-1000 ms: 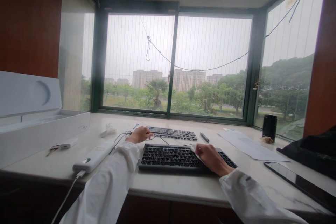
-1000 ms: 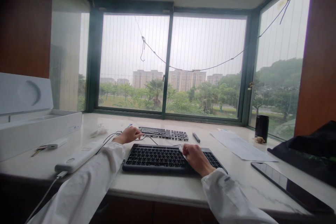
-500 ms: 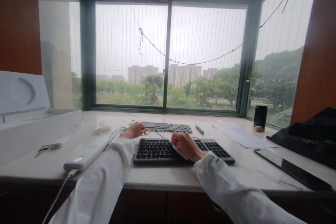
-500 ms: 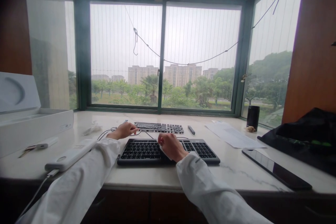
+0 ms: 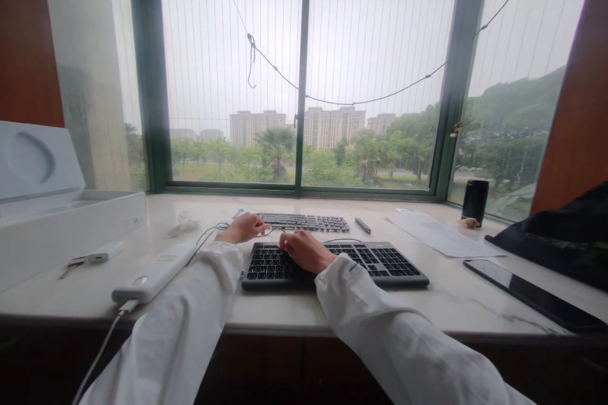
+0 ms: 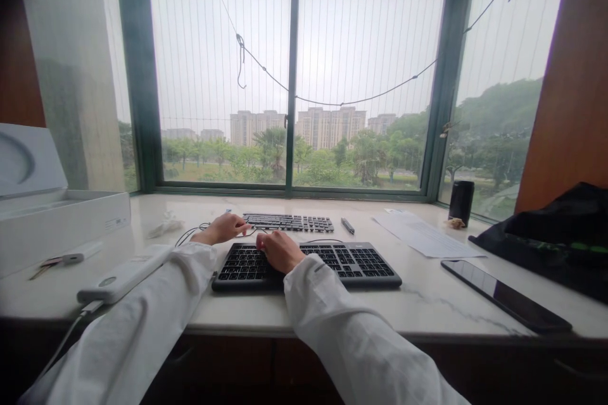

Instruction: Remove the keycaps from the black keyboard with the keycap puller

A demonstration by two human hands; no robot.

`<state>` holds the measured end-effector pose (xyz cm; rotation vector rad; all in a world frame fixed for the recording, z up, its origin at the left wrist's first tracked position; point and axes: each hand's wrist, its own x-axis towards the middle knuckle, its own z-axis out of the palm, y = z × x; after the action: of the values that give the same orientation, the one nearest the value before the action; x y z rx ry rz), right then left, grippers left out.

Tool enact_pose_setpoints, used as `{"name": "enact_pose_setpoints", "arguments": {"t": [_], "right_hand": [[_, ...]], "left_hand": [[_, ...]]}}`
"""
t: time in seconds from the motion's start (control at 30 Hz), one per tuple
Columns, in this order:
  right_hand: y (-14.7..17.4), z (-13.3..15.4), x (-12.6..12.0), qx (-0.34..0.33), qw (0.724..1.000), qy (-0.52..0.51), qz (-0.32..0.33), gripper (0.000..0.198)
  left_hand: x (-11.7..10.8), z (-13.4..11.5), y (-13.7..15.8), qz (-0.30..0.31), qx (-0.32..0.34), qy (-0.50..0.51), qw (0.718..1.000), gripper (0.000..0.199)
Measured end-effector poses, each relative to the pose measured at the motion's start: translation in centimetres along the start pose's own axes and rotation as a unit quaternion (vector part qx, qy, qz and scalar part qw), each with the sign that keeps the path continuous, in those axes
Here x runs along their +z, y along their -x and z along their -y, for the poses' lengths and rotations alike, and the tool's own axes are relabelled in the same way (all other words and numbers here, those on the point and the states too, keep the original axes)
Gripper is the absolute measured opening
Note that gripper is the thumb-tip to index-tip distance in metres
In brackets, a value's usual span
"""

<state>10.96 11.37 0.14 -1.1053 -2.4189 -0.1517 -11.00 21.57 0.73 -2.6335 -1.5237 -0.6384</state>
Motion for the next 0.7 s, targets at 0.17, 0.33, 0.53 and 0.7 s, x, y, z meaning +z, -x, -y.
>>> {"name": "enact_pose_setpoints", "arguments": {"t": [0.17,0.33,0.53,0.7], "right_hand": [[3.9,-3.9,-2.8,0.03,0.999,0.021,0.02,0.025],[8.8,-8.1,-5.9,0.093,0.995,0.037,0.024,0.024],[12.8,-11.1,-8.3,0.162,0.986,0.05,-0.006,0.02],[14.0,-9.4,-8.3,0.177,0.983,-0.002,-0.041,0.017]], "left_hand": [[0.0,0.1,-0.1,0.008,-0.005,0.012,1.0,0.049],[0.1,0.2,-0.2,0.011,-0.001,0.023,1.0,0.049],[0.3,0.4,-0.3,0.015,-0.001,0.035,0.999,0.051],[0.2,0.4,-0.1,0.024,-0.004,0.038,0.999,0.052]]}}
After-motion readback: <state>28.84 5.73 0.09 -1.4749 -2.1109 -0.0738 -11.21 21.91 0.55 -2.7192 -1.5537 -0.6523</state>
